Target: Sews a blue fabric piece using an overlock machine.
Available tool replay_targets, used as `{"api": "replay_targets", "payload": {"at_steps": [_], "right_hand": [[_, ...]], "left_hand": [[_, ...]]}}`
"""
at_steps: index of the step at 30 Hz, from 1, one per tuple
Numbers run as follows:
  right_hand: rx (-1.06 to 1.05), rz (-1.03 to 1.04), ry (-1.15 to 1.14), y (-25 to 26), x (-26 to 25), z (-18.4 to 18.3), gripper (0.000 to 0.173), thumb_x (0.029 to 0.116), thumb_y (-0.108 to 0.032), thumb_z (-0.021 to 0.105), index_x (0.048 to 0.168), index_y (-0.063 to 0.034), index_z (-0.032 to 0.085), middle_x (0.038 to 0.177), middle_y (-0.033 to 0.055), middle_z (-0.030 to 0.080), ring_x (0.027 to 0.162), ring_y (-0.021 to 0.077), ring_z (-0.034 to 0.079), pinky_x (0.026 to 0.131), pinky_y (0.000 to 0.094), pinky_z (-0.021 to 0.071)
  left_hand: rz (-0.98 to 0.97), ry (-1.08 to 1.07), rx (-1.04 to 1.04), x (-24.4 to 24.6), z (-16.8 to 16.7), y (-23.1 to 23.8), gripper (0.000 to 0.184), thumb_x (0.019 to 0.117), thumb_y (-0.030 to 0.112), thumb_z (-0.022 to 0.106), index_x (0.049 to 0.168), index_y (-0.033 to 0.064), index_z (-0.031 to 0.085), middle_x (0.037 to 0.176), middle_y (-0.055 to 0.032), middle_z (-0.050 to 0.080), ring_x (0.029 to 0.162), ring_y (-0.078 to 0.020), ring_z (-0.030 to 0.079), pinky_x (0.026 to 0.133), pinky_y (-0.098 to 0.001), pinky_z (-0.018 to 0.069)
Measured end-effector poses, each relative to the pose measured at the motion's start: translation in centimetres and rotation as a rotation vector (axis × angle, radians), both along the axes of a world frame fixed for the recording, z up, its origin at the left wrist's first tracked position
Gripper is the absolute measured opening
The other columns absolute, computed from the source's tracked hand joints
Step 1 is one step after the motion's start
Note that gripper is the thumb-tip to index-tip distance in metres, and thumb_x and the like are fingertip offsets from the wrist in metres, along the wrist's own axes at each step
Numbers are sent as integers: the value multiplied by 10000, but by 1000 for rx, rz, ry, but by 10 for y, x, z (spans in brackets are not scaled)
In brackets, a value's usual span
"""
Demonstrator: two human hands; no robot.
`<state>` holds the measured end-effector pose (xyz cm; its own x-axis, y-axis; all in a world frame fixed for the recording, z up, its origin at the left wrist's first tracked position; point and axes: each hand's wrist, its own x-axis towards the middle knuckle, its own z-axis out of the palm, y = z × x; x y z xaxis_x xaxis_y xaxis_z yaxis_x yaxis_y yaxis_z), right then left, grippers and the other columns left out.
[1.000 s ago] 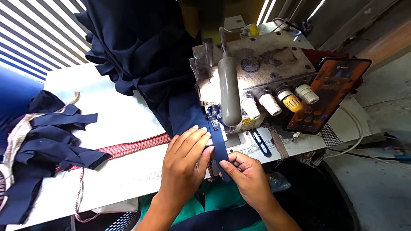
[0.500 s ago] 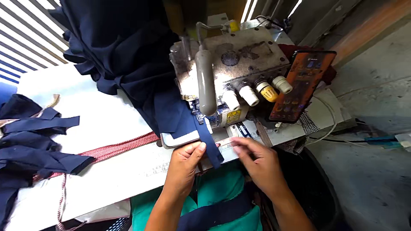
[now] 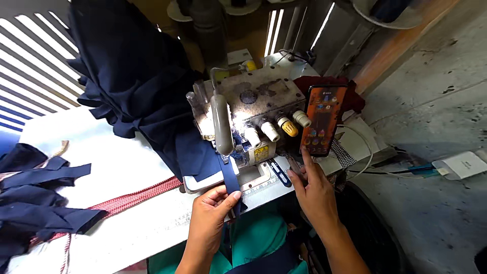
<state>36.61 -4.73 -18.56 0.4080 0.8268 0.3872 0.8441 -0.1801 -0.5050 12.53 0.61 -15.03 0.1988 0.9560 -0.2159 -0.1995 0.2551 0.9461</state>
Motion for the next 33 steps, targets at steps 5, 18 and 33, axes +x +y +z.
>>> {"api": "replay_targets", "payload": {"at_steps": [5,18,33], "right_hand": [[113,95,69,-4,-15,0,551,993,-362,644,1403,4,600,1012,125,681,793,180,647,661,304,567],[-4,186,-18,1,-21,-1,173,987,-104,579,1031,-21,725,1081,118,724,1020,240,708,895,372,590],[184,517,146,32,-38,41,225,969,-199,690,1170,-183,788,1080,17,705,949,33,665,775,164,563]], "left_hand": [[6,30,-25,-1,6,1,93,833,-14,779,925,-22,763,778,-109,745,683,-123,710,667,-252,605],[-33,67,-42,2,12,3,144,904,85,753,1007,-17,752,880,-107,763,769,-152,734,725,-281,620],[33,47,22,8,5,3,167,972,111,694,868,-10,743,770,-91,743,694,-133,723,681,-275,617]]}}
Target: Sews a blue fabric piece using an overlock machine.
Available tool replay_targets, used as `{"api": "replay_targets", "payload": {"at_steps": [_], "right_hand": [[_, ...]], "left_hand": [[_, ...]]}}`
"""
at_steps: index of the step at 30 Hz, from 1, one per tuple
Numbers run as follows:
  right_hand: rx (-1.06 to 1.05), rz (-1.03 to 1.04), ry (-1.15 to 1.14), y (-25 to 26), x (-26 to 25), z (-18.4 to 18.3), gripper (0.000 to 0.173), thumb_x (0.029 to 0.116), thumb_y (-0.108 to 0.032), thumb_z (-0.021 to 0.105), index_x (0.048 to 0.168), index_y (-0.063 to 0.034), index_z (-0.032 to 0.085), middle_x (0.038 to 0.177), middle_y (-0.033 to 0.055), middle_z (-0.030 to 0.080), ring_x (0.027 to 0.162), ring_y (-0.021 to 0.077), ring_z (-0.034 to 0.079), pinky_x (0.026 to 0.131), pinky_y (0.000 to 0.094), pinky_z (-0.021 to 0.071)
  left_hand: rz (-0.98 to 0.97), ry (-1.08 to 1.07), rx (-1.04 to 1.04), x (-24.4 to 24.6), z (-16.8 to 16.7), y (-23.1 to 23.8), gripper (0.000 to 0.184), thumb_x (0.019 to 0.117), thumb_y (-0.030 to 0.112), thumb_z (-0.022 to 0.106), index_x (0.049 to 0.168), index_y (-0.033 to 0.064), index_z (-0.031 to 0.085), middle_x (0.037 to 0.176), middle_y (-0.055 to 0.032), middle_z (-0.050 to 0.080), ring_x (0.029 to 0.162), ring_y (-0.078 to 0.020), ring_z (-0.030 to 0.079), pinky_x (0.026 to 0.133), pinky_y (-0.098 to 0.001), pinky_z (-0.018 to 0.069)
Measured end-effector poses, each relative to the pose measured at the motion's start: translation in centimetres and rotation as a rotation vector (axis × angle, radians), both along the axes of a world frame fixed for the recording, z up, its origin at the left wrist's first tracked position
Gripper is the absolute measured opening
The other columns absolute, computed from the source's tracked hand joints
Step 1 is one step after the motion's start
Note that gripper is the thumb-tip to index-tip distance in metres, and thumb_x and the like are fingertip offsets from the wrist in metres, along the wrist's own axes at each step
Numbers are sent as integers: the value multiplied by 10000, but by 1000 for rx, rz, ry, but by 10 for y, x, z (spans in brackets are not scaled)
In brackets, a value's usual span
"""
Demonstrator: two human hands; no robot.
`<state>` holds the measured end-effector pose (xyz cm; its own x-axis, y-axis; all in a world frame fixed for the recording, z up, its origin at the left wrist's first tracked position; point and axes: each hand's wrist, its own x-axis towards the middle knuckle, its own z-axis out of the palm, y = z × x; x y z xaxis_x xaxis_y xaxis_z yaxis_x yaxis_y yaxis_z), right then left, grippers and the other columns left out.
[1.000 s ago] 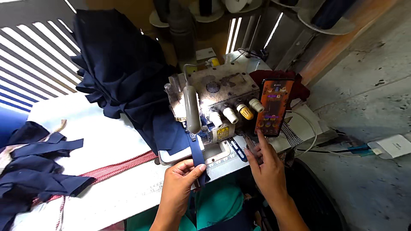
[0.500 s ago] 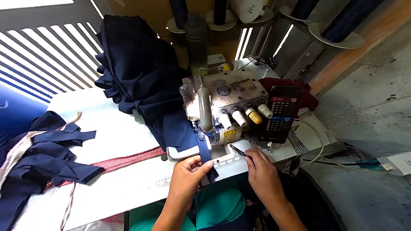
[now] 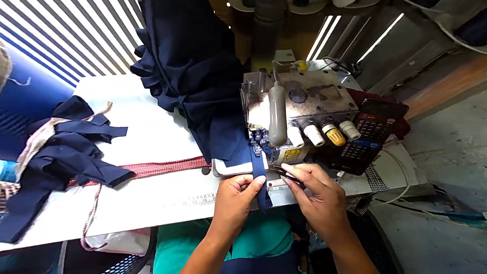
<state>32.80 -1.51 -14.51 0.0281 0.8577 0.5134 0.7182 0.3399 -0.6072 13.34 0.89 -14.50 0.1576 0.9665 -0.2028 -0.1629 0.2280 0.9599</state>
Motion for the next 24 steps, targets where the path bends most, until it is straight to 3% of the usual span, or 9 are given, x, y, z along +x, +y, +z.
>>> {"api": "replay_targets", "payload": {"at_steps": [4,10,19,24], "right_hand": [[52,15,-178,12,0,6,235,993,-199,649,1175,-246,789,1059,41,705,891,91,666,703,240,549],[72,161,-339,30,-7,19,283,1035,-236,560,1210,-322,765,1091,58,712,907,156,682,684,298,548],[85,194,-385,31,-9,19,298,1033,-203,562,1215,-333,760,1079,76,709,931,164,678,688,284,533],[98,171,-445,28,-13,21,359,1006,-140,520,1181,-306,785,994,62,715,802,174,653,601,297,487]], "left_hand": [[6,-15,13,1,0,-2,172,972,119,696,860,-6,735,756,-84,732,678,-125,710,664,-261,606],[-41,-77,-57,0,4,-1,165,973,117,690,869,-4,727,744,-70,719,671,-112,694,661,-258,594],[-48,-40,-40,-4,0,1,167,951,144,724,842,17,734,724,-54,715,646,-101,687,637,-253,587],[-50,-25,-26,-6,0,2,161,951,142,724,851,16,741,728,-57,717,651,-102,689,644,-255,590]]}}
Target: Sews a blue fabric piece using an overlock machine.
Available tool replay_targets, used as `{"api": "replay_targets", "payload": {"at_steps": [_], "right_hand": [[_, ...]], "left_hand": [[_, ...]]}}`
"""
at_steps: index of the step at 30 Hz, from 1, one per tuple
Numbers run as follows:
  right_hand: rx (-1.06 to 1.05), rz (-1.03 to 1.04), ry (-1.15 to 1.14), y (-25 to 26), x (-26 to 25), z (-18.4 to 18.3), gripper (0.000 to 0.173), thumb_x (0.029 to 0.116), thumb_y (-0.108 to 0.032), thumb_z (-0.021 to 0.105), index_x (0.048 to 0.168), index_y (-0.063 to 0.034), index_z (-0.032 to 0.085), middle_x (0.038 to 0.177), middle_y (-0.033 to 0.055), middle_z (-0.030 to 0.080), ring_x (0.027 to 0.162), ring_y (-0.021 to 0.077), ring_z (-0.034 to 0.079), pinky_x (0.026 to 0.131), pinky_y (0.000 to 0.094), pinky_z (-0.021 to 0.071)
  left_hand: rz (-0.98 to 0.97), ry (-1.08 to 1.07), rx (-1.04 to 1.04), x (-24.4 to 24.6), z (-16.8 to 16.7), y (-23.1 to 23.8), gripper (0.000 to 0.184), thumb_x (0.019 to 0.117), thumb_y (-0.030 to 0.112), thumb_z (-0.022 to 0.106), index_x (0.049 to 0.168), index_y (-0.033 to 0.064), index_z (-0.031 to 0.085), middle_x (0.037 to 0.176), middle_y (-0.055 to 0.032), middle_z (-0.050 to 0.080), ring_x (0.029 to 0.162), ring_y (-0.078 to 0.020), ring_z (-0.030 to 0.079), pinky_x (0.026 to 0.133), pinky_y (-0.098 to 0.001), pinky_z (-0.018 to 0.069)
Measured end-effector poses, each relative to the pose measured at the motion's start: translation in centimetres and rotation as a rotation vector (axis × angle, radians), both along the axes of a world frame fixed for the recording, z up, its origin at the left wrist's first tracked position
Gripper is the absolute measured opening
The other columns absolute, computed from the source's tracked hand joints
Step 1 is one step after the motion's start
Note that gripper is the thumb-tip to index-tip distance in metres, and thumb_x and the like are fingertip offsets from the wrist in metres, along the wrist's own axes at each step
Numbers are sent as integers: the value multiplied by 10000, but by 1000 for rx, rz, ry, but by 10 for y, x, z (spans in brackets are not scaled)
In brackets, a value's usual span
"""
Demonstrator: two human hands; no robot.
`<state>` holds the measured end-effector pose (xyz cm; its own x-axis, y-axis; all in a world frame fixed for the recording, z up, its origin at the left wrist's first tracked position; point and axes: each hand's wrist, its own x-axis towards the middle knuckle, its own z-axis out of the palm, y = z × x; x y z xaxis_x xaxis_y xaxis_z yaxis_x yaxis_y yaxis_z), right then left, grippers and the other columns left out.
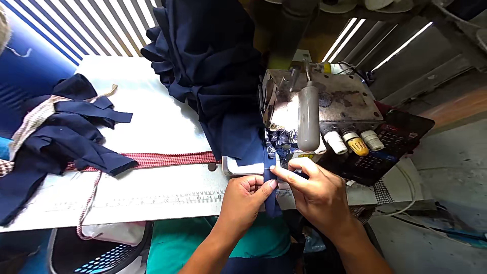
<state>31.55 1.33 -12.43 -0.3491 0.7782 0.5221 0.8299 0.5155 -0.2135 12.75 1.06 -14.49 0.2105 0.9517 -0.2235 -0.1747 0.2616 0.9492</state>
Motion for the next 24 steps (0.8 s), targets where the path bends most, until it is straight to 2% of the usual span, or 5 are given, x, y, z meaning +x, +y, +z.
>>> {"api": "replay_targets", "payload": {"at_steps": [4,7,12,20,24], "right_hand": [[-45,-37,93,-6,7,-1,269,1044,-245,551,1196,-285,770,1033,54,695,854,134,671,633,284,535],[-49,-75,136,-9,14,0,247,1042,-302,572,1186,-261,769,1056,63,690,827,123,660,623,283,525],[-56,-36,100,-6,9,2,252,1041,-285,566,1184,-300,772,1064,53,702,851,130,676,629,290,535],[-57,27,34,5,-1,3,292,1025,-224,543,1171,-308,782,975,47,695,799,134,659,583,282,501],[-71,14,29,6,-2,6,285,1037,-261,536,1196,-312,766,1034,53,693,812,130,664,586,282,510]], "left_hand": [[-24,-24,-31,-1,2,2,170,953,153,725,852,17,743,730,-56,717,650,-103,685,646,-257,586],[-45,-126,-102,-3,5,3,166,967,130,703,860,5,723,737,-57,705,662,-100,675,650,-254,575],[-60,-236,-164,-3,9,3,150,974,100,684,878,-11,713,749,-65,706,666,-98,679,658,-250,585],[-62,-127,-127,-6,6,5,160,935,110,734,805,19,708,687,-31,681,609,-72,643,603,-230,549],[-69,-118,-118,-9,6,6,136,917,110,753,821,22,717,683,-28,685,597,-75,646,591,-232,553]]}}
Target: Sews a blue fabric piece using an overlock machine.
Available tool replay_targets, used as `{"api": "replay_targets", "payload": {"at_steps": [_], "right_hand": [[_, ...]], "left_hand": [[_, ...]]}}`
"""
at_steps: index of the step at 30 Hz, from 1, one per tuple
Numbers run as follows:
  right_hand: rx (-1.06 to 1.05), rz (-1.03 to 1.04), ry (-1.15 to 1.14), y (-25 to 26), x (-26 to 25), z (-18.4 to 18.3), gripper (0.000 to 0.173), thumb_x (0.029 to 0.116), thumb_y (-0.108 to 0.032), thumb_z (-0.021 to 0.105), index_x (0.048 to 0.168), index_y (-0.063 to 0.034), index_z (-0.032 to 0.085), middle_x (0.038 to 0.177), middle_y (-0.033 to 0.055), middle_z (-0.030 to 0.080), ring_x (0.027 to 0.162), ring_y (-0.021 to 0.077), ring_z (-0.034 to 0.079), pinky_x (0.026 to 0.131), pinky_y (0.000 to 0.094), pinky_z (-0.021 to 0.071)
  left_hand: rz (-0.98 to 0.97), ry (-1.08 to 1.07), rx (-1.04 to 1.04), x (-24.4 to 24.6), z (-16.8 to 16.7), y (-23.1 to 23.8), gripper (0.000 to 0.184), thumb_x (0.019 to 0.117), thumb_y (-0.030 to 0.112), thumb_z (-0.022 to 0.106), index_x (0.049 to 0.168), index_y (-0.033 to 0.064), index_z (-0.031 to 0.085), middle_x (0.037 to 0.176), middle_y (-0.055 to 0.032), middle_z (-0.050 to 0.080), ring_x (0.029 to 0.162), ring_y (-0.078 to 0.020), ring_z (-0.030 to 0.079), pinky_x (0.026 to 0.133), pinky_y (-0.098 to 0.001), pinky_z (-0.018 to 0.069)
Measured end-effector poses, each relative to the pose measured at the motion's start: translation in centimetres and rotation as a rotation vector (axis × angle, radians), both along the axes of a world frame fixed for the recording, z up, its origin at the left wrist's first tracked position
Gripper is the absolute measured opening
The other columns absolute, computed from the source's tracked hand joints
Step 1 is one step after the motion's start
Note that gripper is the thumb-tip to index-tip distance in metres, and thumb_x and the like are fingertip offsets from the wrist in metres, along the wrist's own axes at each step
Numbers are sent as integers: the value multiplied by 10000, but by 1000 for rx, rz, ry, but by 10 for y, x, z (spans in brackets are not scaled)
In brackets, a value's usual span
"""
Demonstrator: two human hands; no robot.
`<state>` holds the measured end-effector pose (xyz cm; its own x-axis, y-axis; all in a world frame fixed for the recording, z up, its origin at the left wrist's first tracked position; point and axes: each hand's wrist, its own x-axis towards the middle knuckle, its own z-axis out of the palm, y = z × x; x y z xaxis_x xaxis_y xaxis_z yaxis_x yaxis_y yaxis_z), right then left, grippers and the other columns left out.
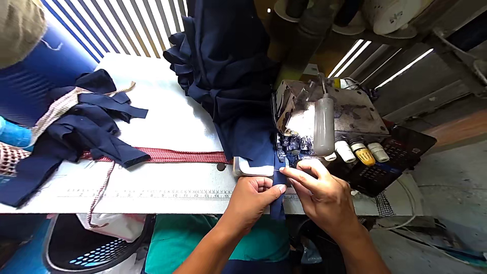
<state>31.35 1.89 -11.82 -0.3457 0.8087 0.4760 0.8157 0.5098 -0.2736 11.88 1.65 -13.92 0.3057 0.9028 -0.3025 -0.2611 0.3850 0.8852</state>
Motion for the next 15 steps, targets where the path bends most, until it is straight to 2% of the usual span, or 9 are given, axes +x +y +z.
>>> {"api": "replay_targets", "payload": {"at_steps": [4,6,7,8,9,10,11,13,15], "right_hand": [[-8,11,43,-1,-2,-5,294,1031,-231,539,1178,-311,781,986,51,685,783,121,643,576,276,488],[-20,-10,100,-7,4,-11,280,1031,-239,551,1172,-304,785,983,45,668,771,96,623,577,258,484],[-46,-21,148,-11,7,-14,254,1031,-259,573,1173,-284,782,1000,33,662,793,74,622,599,239,497],[-80,-29,206,-15,10,-18,239,1014,-266,605,1183,-257,773,1029,20,666,829,49,627,640,216,517],[-117,-32,267,-20,13,-20,243,992,-274,643,1201,-234,760,1050,3,671,875,27,633,688,194,538],[-146,-31,323,-24,15,-22,273,966,-293,687,1221,-217,747,1049,-9,670,892,8,629,710,171,544],[-161,-30,357,-27,14,-23,322,937,-324,725,1240,-218,738,1027,-21,664,868,-4,614,692,162,528],[-158,-31,340,-29,8,-22,418,901,-377,754,1296,-246,719,974,-32,641,810,-4,578,650,166,491],[-126,-50,285,-27,-1,-24,424,910,-381,739,1317,-265,714,947,-14,636,776,28,581,622,203,491]], "left_hand": [[-46,75,67,-2,-6,1,155,911,146,766,811,37,720,663,-7,668,574,-59,620,562,-226,532],[-140,320,254,-9,-12,-2,172,918,234,754,834,85,753,666,40,671,569,-20,611,552,-208,523],[-205,502,390,-15,-16,-6,184,923,283,736,855,116,772,688,52,687,590,-22,626,575,-232,542],[-285,676,526,-22,-19,-12,202,927,321,729,888,130,784,723,31,711,634,-73,660,622,-317,568],[-361,790,633,-29,-19,-19,231,925,354,736,944,131,795,767,4,736,685,-137,697,661,-416,587],[-382,853,734,-35,-18,-26,279,925,394,728,1004,136,800,810,8,757,724,-150,722,679,-443,598],[-322,868,840,-40,-16,-30,294,942,413,694,1030,152,797,835,38,762,739,-113,727,677,-396,611],[-123,808,988,-46,0,-27,242,1003,337,628,1021,153,785,883,56,756,783,-56,714,691,-297,606],[23,790,1102,-45,16,-11,200,1018,244,596,1036,148,771,991,26,747,933,-77,700,784,-287,586]]}}
